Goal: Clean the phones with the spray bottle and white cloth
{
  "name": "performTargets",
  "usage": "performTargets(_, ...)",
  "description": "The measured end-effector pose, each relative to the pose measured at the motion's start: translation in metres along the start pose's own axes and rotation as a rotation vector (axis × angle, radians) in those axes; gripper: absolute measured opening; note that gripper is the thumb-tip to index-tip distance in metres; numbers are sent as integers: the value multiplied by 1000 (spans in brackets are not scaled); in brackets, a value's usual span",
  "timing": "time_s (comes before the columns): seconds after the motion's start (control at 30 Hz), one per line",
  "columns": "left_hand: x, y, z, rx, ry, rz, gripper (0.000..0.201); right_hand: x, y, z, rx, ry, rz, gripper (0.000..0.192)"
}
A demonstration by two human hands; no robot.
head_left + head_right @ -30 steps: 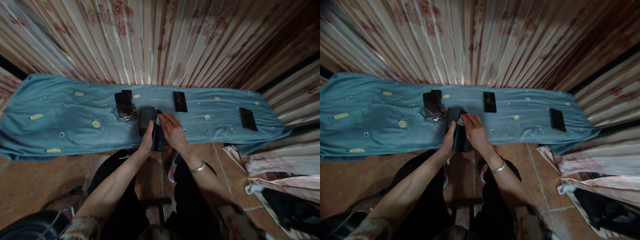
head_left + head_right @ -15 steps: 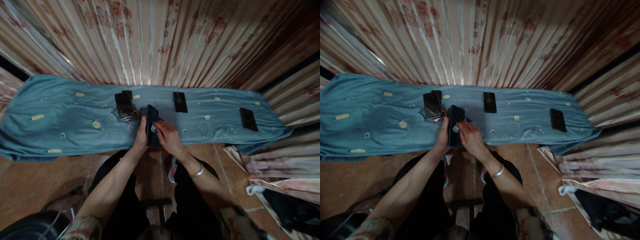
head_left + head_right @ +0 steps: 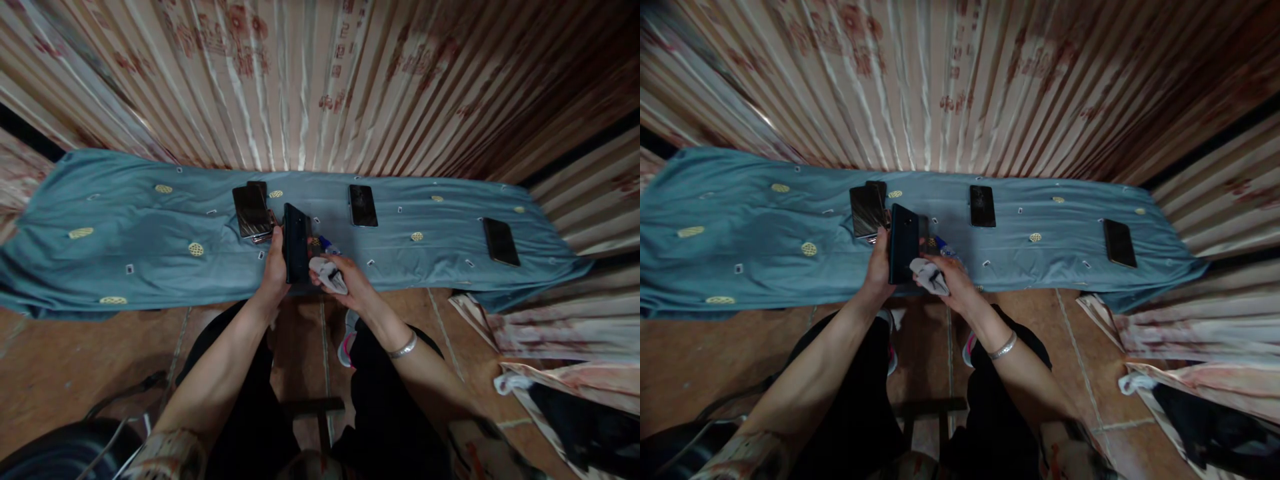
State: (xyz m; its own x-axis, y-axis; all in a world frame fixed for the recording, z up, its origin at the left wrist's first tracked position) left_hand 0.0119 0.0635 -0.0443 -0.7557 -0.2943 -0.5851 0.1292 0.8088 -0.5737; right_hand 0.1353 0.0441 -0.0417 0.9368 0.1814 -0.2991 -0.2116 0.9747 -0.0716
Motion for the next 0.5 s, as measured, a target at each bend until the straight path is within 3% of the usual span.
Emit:
performTargets(0.1, 5, -1, -5, -55, 77, -71, 57, -4, -7, 9, 134, -196, 38, 43)
performTargets(0.2, 10, -1, -6, -60, 101, -132, 59, -17, -19, 21, 294, -549, 178, 37)
performTargets(0.37, 15, -2, -9, -117, 136, -199, 49, -28, -28, 20, 294, -817, 245, 59)
performTargets(0.5, 18, 0, -9, -136, 104, -178, 45, -32, -25, 12, 299, -875, 288, 61)
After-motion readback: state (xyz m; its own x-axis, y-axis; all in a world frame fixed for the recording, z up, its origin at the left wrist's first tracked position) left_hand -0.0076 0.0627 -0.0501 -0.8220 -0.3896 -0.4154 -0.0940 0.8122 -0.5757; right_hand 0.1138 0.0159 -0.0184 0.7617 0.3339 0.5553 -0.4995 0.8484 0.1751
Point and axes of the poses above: each hand's wrist, its own y-axis towards the middle knuckle, its own x-axis out of the back of the hand, z = x × y, the point moved 7 cm from there along y, towards the middle knuckle, and after that the axes turned 15 degrees about x, right-handed, at the moved point
